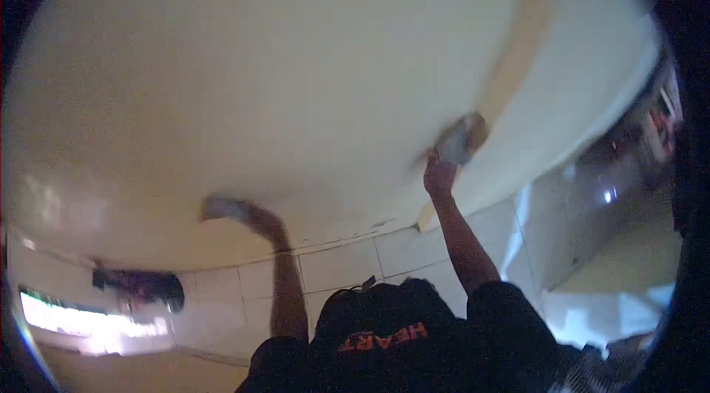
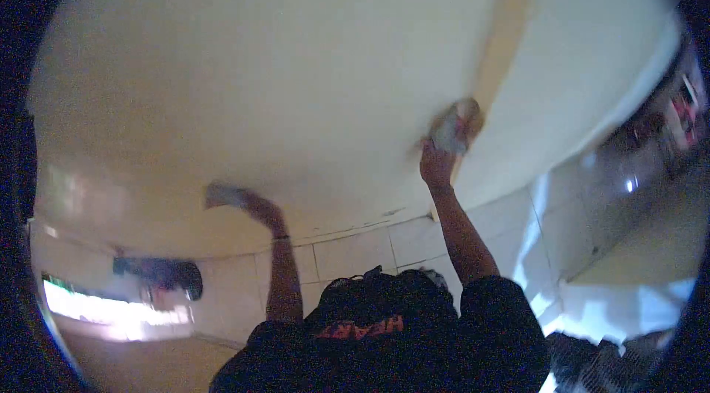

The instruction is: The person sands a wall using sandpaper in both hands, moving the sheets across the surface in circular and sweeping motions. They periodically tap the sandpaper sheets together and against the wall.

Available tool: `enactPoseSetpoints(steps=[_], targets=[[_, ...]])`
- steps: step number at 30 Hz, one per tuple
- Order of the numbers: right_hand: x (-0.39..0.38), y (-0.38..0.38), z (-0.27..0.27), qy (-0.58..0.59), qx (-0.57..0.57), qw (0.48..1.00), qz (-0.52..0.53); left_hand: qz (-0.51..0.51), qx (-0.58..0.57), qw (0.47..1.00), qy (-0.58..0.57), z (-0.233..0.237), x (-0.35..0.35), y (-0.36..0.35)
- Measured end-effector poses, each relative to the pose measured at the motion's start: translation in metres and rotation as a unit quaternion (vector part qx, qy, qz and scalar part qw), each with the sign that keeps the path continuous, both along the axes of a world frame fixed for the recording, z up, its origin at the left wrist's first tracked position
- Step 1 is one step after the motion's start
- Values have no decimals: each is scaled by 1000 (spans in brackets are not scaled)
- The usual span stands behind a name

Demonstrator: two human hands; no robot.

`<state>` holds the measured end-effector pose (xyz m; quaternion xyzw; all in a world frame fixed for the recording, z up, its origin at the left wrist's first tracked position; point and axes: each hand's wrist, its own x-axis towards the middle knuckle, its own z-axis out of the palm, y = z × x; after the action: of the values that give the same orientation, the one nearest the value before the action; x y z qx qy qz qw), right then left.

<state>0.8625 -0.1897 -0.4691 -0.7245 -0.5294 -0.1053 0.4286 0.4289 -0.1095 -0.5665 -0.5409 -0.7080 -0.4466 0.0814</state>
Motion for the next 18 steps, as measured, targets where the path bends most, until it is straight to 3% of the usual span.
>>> enactPoseSetpoints(steps=[1,2,3,6,8,10,12,13,16,18], targets=[[9,6,-23,-19,-1,1000,-9,-24,-72,996,55,-2,39,-20],[17,9,-39,-38,-2,999,-20,-55,-38,998,-1,29,93,-43],[15,4,-34,-47,2,999,1,-170,75,958,-220,74,143,-61],[12,-10,-32,-30,13,999,38,-145,-109,967,-177,76,172,-89],[22,-13,-45,-47,-37,996,70,-146,-61,973,-165,88,181,-82],[23,-21,-50,-64,-17,994,88,-156,-15,976,-151,97,174,-77],[18,-17,-34,50,41,992,109,-135,57,976,-161,114,149,-55],[19,-13,-22,48,41,992,113,-126,82,979,-135,123,130,-46],[27,21,41,-125,158,977,61,-192,212,950,-129,192,86,-26],[16,28,109,-106,215,970,36,-95,151,983,-42,226,45,-13]])
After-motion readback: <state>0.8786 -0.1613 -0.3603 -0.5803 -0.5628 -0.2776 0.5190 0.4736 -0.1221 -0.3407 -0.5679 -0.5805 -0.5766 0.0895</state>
